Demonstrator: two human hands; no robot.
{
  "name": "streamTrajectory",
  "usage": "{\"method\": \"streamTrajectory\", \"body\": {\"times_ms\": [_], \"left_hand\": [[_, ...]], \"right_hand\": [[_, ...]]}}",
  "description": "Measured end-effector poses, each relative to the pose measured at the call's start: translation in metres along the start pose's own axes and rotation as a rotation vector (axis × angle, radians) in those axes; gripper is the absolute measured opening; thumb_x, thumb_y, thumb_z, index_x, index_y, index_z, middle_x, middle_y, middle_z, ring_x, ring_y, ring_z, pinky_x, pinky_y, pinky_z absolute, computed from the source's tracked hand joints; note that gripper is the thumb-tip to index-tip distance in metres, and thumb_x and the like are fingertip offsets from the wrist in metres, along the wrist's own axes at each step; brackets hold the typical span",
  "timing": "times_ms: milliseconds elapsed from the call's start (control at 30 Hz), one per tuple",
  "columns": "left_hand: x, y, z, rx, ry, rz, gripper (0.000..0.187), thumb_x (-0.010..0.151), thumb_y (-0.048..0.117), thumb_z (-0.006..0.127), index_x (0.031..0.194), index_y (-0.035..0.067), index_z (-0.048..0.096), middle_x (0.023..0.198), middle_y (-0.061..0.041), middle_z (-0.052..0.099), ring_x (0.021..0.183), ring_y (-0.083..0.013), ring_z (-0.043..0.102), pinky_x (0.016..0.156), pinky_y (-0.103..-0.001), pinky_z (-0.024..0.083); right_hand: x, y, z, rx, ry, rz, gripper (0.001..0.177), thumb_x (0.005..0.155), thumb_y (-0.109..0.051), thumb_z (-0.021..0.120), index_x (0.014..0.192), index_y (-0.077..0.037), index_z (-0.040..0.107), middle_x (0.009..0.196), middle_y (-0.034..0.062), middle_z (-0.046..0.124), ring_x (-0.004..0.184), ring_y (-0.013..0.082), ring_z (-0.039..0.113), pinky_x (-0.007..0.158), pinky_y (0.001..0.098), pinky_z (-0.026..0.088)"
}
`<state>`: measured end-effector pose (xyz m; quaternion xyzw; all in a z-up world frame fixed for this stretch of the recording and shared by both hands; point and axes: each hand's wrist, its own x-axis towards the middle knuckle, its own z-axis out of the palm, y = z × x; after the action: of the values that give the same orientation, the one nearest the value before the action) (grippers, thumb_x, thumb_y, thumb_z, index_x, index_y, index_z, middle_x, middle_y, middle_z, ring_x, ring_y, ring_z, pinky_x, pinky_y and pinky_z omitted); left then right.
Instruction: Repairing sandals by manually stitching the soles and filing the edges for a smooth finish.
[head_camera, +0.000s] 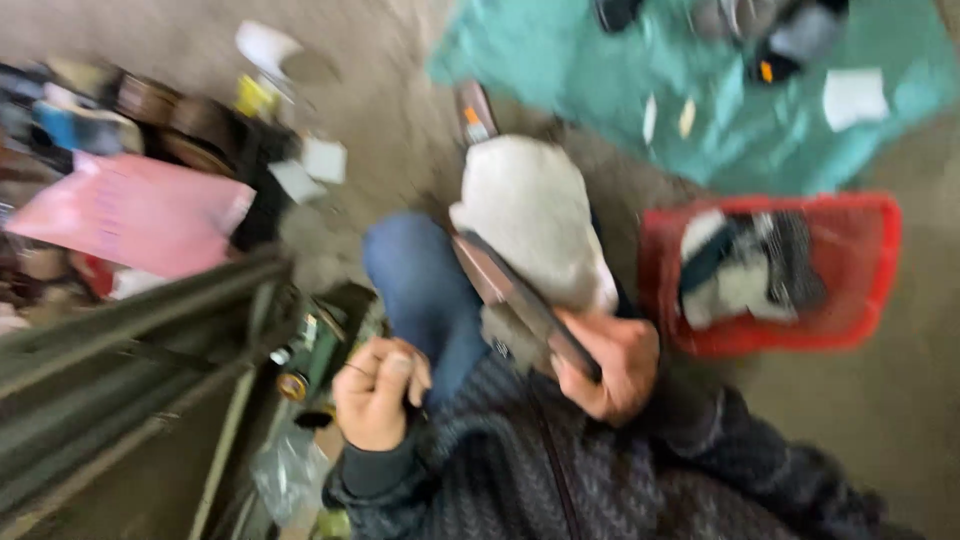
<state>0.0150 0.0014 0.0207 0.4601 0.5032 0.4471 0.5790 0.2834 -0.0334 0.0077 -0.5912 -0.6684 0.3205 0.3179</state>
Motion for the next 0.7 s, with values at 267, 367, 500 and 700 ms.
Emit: {"method": "streamTrajectory", "body": {"times_ms": [267,367,500,700], "left_hand": [[0.002,-0.01,0.021,-0.086,-0.006,0.159,0.017,0.097,-0.003,0.06,0.082,-0.011,0.064,0.052,-0.013,0.057,0.041,-0.0134,0.045,0.051,-0.024,0.047],[0.0,-0.008,0.023,0.023,0.024,0.175,0.016,0.096,-0.004,0.063,0.081,-0.006,0.067,0.049,-0.008,0.053,0.042,-0.0114,0.039,0.049,-0.022,0.044],[-0.009,0.012,0.009,0.154,0.139,0.15,0.017,0.097,0.003,0.065,0.082,-0.005,0.067,0.051,-0.007,0.05,0.045,-0.0109,0.038,0.046,-0.025,0.041],[-0.029,0.038,0.004,0.124,0.219,0.159,0.023,0.102,0.007,0.049,0.08,0.005,0.046,0.058,-0.006,0.039,0.049,-0.0135,0.037,0.046,-0.026,0.034]], "right_hand": [[0.0,0.038,0.012,-0.07,0.147,0.01,0.036,0.088,-0.037,0.07,0.115,-0.016,0.079,0.089,0.0044,0.076,0.078,0.0278,0.075,0.066,0.036,0.06],[0.003,0.047,0.013,-0.013,0.109,0.018,0.039,0.09,-0.038,0.067,0.117,-0.013,0.077,0.087,0.007,0.074,0.07,0.0294,0.073,0.061,0.0378,0.059],[0.01,0.047,0.01,0.063,0.08,0.019,0.038,0.094,-0.038,0.061,0.12,-0.016,0.077,0.085,0.007,0.074,0.069,0.0331,0.072,0.057,0.0396,0.058],[0.018,0.044,0.003,-0.013,0.017,-0.077,0.062,0.1,-0.055,0.045,0.125,-0.005,0.07,0.109,0.0102,0.074,0.088,0.0349,0.074,0.069,0.0463,0.058]]}}
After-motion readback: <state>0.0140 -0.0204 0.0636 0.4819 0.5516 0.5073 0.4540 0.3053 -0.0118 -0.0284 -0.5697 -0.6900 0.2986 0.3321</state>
